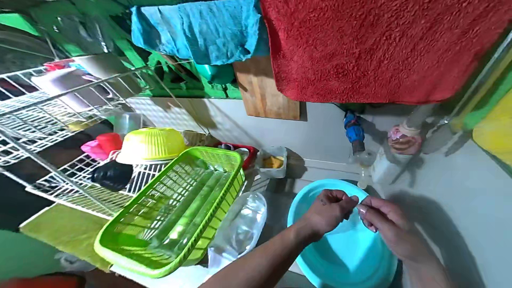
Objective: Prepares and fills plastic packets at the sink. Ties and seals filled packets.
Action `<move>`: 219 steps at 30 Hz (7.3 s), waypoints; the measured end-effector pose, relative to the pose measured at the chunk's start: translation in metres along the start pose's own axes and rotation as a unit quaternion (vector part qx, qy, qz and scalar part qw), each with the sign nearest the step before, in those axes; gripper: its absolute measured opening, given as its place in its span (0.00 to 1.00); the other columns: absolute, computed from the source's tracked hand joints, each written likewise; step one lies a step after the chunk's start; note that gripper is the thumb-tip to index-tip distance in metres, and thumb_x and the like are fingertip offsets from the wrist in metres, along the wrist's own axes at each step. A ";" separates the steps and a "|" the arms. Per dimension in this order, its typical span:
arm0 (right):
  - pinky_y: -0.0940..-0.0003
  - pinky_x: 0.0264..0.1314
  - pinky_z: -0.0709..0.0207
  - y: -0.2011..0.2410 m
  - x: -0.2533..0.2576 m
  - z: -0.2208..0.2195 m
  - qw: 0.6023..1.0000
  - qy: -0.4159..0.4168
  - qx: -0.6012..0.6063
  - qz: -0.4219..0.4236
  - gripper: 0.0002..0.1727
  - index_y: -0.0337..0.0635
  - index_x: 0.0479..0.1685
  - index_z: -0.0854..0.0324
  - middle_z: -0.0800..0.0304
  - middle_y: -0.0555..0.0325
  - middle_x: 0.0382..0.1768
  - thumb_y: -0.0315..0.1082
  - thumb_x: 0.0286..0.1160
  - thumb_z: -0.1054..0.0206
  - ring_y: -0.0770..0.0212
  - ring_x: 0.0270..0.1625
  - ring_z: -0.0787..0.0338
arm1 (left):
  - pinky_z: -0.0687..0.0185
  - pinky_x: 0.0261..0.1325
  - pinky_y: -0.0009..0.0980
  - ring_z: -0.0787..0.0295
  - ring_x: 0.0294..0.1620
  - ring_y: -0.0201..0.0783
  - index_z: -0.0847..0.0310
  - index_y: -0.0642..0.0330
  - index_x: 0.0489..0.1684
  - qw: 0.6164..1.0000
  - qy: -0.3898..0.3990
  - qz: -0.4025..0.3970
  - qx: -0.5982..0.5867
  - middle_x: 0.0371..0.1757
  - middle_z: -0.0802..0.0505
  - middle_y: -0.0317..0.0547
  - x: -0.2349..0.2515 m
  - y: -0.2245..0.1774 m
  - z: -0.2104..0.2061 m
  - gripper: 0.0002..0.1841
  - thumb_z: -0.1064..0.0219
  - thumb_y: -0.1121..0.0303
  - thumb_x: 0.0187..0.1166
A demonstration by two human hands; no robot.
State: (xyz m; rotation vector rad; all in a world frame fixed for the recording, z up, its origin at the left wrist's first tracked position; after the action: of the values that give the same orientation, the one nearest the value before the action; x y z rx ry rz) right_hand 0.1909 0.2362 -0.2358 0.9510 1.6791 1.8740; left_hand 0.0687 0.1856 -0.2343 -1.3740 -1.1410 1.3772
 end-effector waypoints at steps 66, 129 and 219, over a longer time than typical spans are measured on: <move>0.67 0.28 0.20 0.051 0.010 0.026 0.911 -0.092 -0.402 0.023 0.05 0.50 0.37 0.15 0.16 0.67 0.28 0.32 0.65 0.35 0.71 0.27 0.16 | 0.20 0.41 0.54 0.14 0.41 0.50 0.17 0.64 0.36 0.892 0.026 0.052 0.448 0.36 0.13 0.53 0.040 -0.083 -0.013 0.16 0.30 0.56 0.80; 0.59 0.33 0.14 0.045 0.028 0.025 0.904 -0.040 -0.426 -0.008 0.06 0.51 0.35 0.16 0.12 0.66 0.29 0.29 0.65 0.26 0.67 0.31 0.11 | 0.16 0.46 0.55 0.11 0.47 0.52 0.13 0.64 0.43 0.850 0.064 0.048 0.521 0.43 0.10 0.55 0.033 -0.088 -0.011 0.07 0.33 0.69 0.79; 0.84 0.37 0.21 0.109 0.008 0.050 0.892 -0.169 -0.395 0.143 0.15 0.40 0.44 0.14 0.13 0.67 0.34 0.44 0.80 0.38 0.82 0.34 0.16 | 0.15 0.41 0.51 0.09 0.39 0.50 0.11 0.67 0.49 0.922 -0.020 -0.055 0.384 0.38 0.08 0.56 0.024 -0.060 -0.014 0.09 0.31 0.78 0.73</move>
State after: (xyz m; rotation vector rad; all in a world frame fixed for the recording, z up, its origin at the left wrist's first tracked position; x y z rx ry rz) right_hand 0.2351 0.2575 -0.1259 1.0935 0.4883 2.1319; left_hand 0.0807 0.2224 -0.1802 -0.7033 -0.5695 1.5376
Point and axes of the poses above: each hand's wrist, its own x-axis towards the middle knuckle, its own z-axis out of the back of the hand, y = z × x, the point moved 9 cm from there along x, towards the middle knuckle
